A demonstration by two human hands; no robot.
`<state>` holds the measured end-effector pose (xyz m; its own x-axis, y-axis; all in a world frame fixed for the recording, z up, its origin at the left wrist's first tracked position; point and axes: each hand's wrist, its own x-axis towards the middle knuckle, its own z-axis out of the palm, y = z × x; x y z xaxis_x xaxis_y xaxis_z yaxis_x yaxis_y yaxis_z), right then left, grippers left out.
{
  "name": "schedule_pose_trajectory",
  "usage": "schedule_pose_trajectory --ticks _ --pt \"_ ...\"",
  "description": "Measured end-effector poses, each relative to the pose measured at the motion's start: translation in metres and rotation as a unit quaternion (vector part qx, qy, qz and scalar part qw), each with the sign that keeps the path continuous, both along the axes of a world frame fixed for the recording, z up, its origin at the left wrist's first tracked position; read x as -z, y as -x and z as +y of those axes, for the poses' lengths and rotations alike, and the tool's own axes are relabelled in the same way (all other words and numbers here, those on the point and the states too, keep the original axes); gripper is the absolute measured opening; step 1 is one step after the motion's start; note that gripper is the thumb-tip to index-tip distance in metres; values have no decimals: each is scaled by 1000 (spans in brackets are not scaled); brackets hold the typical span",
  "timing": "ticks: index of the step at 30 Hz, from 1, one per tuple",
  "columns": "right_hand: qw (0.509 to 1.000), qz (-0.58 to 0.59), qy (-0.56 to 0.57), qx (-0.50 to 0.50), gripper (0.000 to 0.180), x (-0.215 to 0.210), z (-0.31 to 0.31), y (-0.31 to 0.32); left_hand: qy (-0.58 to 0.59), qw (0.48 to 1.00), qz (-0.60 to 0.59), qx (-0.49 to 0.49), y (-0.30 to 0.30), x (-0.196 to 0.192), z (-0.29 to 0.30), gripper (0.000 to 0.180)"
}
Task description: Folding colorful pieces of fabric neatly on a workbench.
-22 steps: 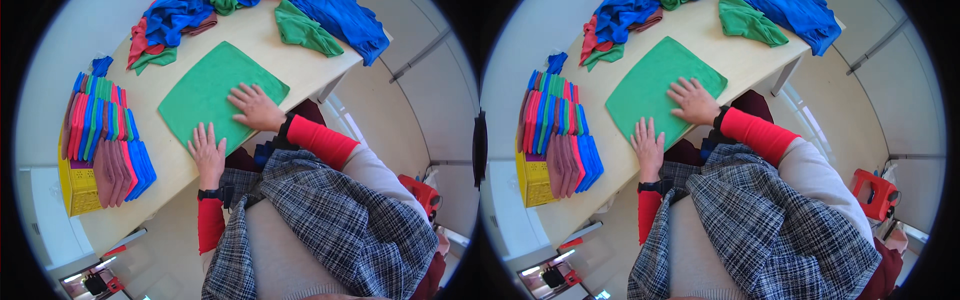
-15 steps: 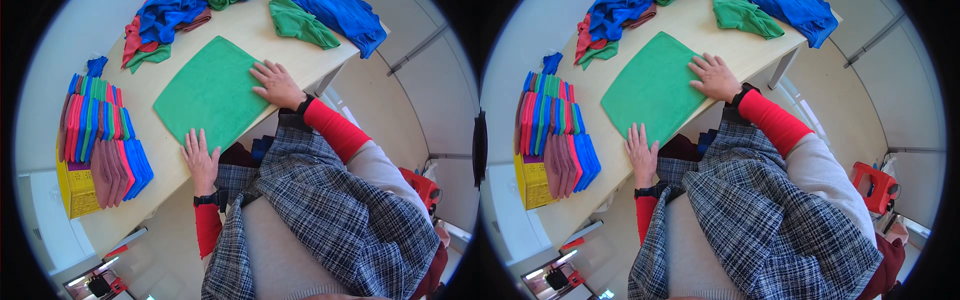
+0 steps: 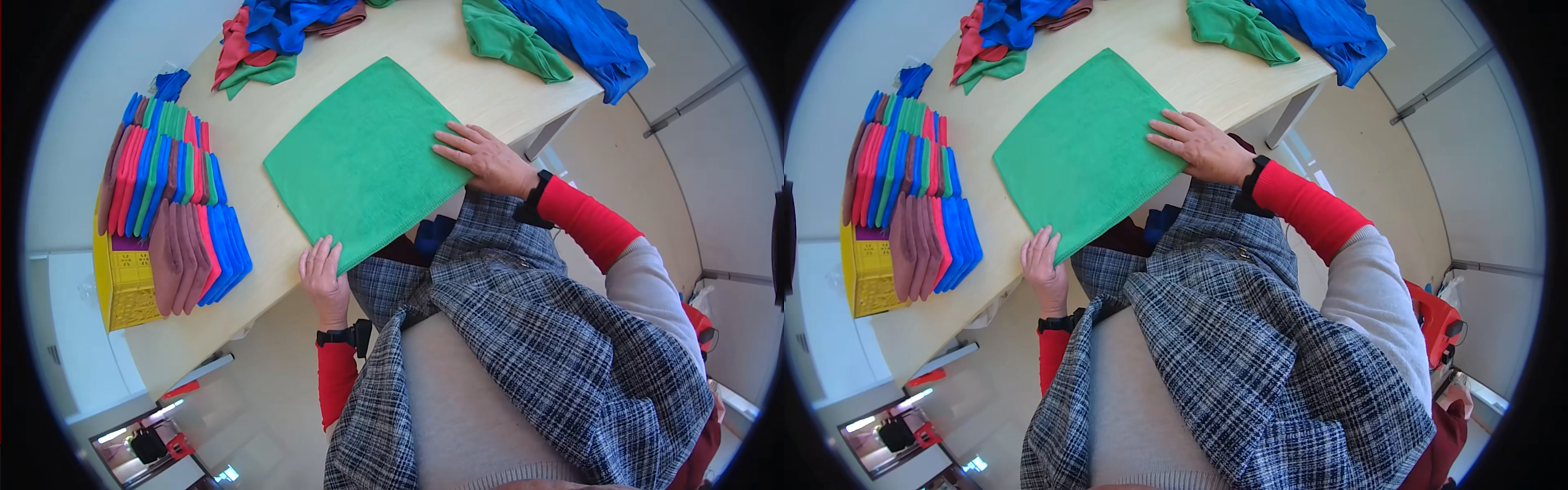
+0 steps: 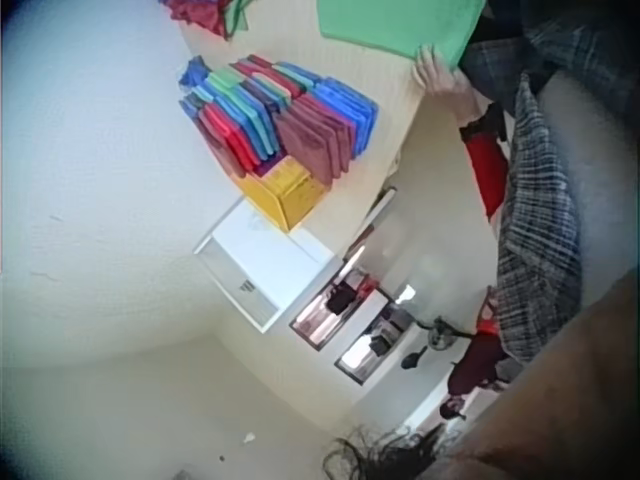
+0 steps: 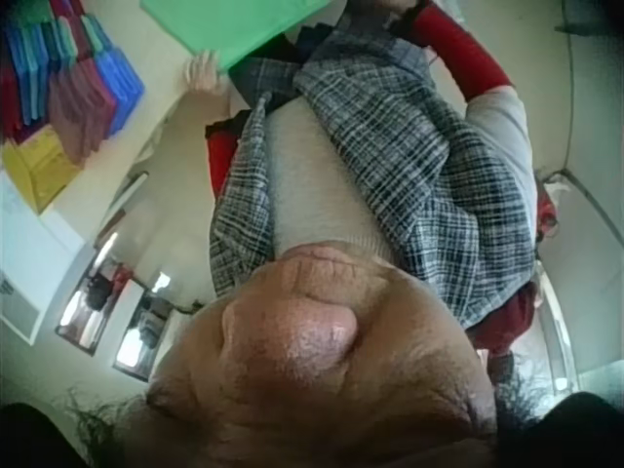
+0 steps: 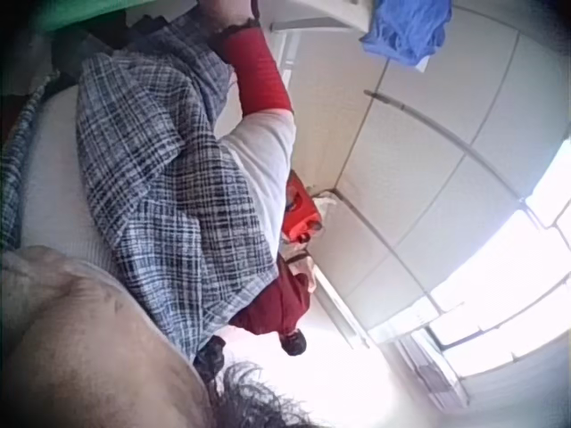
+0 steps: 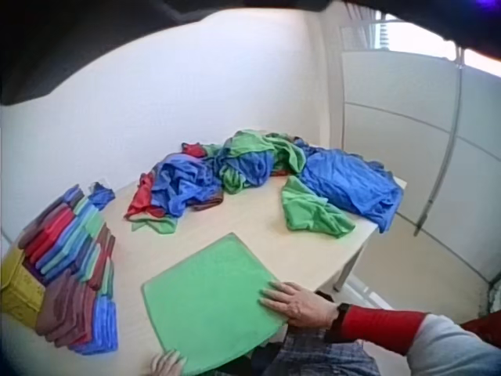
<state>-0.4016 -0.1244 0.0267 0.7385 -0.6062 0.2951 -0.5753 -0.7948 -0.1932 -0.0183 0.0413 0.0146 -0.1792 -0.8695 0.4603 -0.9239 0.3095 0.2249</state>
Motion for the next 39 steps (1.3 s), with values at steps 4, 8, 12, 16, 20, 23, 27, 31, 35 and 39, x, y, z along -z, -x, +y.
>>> schedule_pose_trajectory --ticks 4,8,12,16,20,23,27,31,35,39 --pt "999 -28 10 -25 70 -1 11 11 -34 998 49 -5 1 -26 14 31" --pt "993 -53 -68 -78 44 -44 11 20 -107 987 118 21 -16 -47 25 26" --pt "937 -33 -345 -36 24 -78 -22 18 -219 945 237 -63 -35 -81 10 19" --pt "884 -131 -448 17 21 -71 -92 -15 -212 867 436 -119 -71 -64 -60 20" --pt "866 -169 -450 137 33 -34 -145 -50 -176 823 530 -107 -87 -23 -120 22" --pt "900 -148 -377 161 39 -4 -165 -61 -161 828 524 -121 -89 -3 -140 24" --pt "927 -143 -291 190 45 1 -161 -62 -153 841 503 -127 -90 5 -146 30" --pt "906 -200 -296 227 45 -4 -132 -56 -82 858 485 -149 -91 11 -126 42" --pt "859 -288 -350 238 48 -2 -86 -25 -102 876 402 -247 -72 10 -90 50" --pt "789 -393 -425 207 47 -14 -46 -20 -61 864 448 -220 -46 7 -62 56"
